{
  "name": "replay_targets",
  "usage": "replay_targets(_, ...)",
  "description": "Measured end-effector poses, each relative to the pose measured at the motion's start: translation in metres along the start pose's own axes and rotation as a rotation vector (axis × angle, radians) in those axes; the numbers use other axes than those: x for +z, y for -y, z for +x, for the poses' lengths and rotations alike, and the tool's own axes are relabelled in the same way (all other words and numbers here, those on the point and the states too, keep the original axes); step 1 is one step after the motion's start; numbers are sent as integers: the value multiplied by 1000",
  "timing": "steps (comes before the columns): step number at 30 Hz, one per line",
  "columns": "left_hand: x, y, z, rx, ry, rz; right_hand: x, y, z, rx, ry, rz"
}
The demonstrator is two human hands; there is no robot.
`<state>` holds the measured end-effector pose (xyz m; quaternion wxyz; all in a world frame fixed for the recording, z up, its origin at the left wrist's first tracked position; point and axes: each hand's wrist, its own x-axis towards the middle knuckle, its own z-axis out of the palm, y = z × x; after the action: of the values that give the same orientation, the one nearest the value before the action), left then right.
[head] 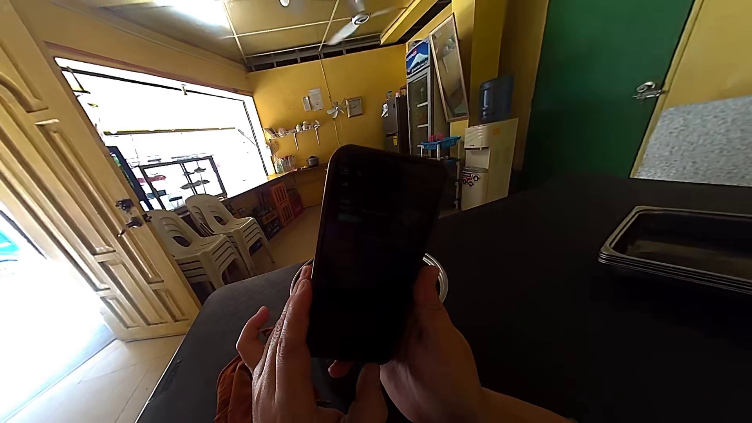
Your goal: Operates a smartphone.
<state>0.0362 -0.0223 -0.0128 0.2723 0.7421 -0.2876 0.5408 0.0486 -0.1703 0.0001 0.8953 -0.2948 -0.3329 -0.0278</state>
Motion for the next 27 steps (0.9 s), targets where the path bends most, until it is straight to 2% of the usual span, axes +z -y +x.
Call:
replay_targets(11, -13, 8, 4, 22, -95, 40, -2, -1, 3, 48, 44, 16)
replay_targets(19, -35, 7, 15, 32, -53, 39, 4, 1, -2, 145, 1, 13)
replay_targets(27, -43, 8, 18, 68, -13, 26, 2, 3, -7, 229, 120, 61)
